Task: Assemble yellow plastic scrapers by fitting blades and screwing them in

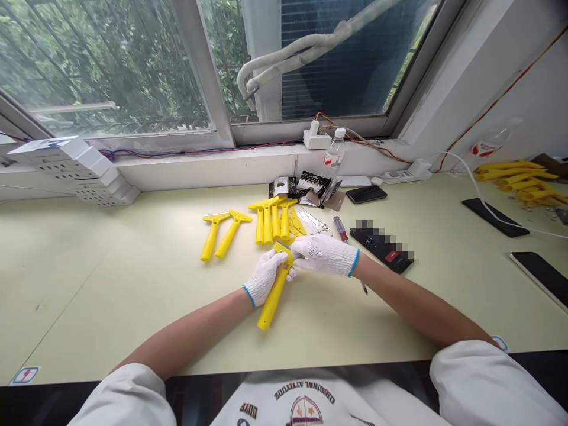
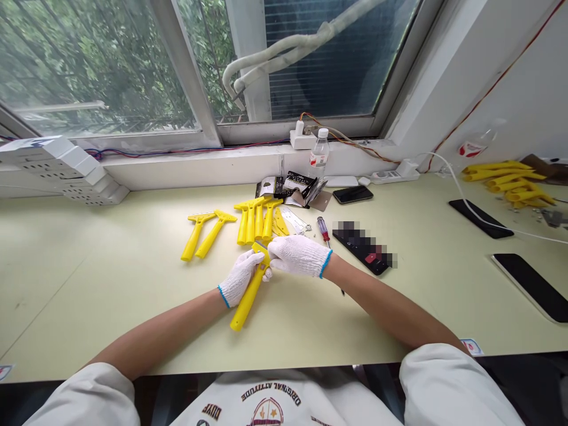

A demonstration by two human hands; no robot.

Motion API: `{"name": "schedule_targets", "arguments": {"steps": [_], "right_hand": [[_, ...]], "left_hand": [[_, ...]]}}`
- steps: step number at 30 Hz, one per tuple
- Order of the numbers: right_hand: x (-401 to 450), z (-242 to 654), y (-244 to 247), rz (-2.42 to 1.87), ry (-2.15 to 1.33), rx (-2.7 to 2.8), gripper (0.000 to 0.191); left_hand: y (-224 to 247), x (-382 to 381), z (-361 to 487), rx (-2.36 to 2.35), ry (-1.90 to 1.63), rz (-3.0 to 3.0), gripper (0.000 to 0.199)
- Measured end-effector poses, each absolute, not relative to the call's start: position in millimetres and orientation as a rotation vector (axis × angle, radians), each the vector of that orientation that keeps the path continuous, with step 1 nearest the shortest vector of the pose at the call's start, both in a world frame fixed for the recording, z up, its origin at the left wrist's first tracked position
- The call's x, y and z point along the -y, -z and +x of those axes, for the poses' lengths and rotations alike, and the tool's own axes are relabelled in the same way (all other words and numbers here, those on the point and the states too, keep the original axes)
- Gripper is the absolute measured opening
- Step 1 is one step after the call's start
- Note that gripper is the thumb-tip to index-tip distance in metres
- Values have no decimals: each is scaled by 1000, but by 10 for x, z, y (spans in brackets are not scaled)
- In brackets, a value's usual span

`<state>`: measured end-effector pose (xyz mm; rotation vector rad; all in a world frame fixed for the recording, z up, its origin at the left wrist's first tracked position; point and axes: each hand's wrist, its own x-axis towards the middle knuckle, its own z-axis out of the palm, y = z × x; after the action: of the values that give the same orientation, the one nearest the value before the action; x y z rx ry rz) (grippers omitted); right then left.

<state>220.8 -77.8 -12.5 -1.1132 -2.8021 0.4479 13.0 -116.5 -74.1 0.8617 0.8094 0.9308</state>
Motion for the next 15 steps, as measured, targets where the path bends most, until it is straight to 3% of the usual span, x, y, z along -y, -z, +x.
{"name": "schedule_targets", "arguments": {"steps": [7, 15], "right_hand": [[928, 2055, 82, -1375, -299, 2812, 23], [916, 2053, 208, -1307, -74, 2913, 24]], "left_hand": [[727, 1217, 171, -869, -975, 882, 33], [771, 1183, 177, -872, -1002, 825, 35]]}}
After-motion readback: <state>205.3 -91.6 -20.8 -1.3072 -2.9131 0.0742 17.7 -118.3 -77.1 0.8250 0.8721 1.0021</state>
